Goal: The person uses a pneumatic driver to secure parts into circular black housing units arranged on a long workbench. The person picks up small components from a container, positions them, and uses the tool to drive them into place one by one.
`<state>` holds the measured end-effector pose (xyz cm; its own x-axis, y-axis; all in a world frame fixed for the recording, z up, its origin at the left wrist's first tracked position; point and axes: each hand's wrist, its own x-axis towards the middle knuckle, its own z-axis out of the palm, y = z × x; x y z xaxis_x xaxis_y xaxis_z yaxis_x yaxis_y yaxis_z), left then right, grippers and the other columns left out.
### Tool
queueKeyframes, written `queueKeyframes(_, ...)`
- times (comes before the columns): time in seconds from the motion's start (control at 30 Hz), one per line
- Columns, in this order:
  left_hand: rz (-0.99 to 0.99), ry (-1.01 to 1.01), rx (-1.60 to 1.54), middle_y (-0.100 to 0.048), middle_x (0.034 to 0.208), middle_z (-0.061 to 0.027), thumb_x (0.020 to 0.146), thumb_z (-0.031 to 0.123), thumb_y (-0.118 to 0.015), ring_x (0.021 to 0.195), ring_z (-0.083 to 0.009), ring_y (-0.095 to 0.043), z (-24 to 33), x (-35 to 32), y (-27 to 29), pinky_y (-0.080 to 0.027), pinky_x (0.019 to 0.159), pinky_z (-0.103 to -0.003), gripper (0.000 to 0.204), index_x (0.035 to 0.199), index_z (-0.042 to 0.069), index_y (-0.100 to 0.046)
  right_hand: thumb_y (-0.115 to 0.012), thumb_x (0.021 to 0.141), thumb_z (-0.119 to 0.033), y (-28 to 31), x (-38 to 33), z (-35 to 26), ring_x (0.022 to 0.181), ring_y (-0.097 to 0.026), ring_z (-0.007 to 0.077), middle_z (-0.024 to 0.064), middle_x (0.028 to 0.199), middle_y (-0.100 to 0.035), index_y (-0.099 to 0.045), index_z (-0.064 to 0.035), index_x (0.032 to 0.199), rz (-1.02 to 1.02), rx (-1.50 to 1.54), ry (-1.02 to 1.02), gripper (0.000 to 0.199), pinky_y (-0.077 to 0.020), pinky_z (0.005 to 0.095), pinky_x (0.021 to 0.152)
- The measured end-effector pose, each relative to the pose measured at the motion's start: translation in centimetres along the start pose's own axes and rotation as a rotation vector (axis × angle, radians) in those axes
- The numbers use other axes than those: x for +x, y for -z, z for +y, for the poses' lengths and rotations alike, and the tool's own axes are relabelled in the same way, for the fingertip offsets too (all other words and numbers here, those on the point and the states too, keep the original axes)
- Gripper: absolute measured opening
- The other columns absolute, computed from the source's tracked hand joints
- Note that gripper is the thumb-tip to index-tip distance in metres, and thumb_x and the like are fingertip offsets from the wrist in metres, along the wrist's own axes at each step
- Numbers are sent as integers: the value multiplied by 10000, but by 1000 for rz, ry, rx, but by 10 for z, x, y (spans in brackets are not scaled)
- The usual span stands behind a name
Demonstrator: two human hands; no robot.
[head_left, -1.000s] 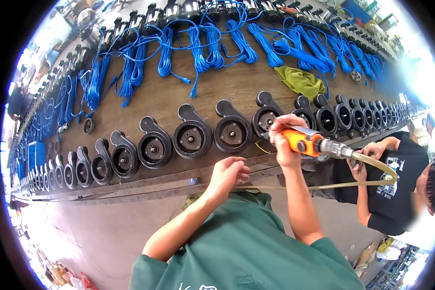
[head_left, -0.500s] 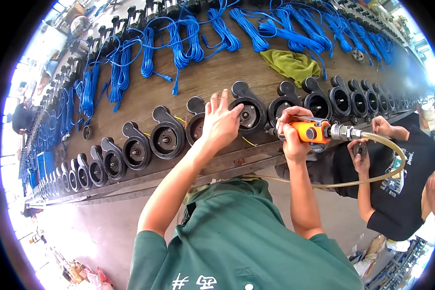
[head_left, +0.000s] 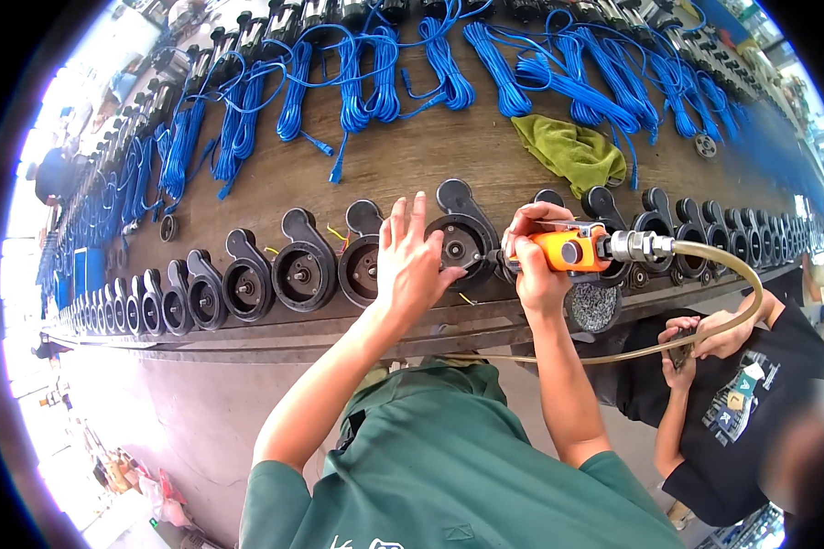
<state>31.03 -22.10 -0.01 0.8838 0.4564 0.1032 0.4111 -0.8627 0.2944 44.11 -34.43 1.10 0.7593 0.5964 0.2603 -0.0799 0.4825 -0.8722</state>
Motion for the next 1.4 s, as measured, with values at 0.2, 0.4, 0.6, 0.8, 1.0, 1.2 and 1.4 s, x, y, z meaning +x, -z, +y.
queueKeyframes(0.2,-80,-8,84,-374,1502,-252,620,334,-863,1372,-446,-329,-4,11,2,-317,1098,-509,562,1132,146,-726,-564,846,64,-6,13,16,728,-600,100,84,938,-627,-539,14,1133,-18,81,-28,293,-508,227,637)
queueKeyframes(0.4,-387,-18,108,-657,1083,-161,652,336,-834,1135,-340,-548,-9,32,13,-444,901,-449,509,1122,172,-727,-578,820,82,-10,9,29,797,-618,100,70,907,-638,-574,12,1079,-31,-31,-39,269,-509,225,710)
queueKeyframes(0.6,-377,-89,99,-673,896,-122,667,284,-819,992,-309,-612,-15,37,3,-461,834,-432,355,980,138,-735,-577,815,85,-11,7,35,798,-612,97,61,897,-628,-573,10,1069,-24,-53,-16,265,-504,221,720)
queueKeyframes(0.8,-306,-111,81,-689,905,-151,656,260,-829,972,-309,-631,-16,36,-6,-461,836,-440,282,849,75,-738,-564,827,87,-12,16,34,781,-600,93,68,920,-623,-555,4,1086,6,-42,34,272,-506,219,670)
queueKeyframes(1.0,-300,-111,34,-696,904,-159,659,255,-837,965,-309,-637,-18,35,-3,-458,847,-446,281,830,54,-741,-543,827,88,-18,29,33,732,-583,97,77,904,-613,-535,10,1071,26,-43,59,256,-496,228,653)
queueKeyframes(1.2,-238,-106,-4,-701,899,-155,637,253,-847,962,-306,-638,-21,31,-7,-455,837,-442,298,830,51,-743,-532,819,94,-22,30,40,699,-579,99,69,871,-608,-532,2,1060,42,-60,41,257,-487,223,635)
queueKeyframes(1.4,-257,-102,29,-686,900,-131,625,264,-837,965,-299,-629,-24,32,-11,-453,812,-422,302,863,100,-748,-531,814,95,-27,35,39,652,-581,106,70,842,-610,-540,-3,1033,52,-60,66,240,-484,230,592)
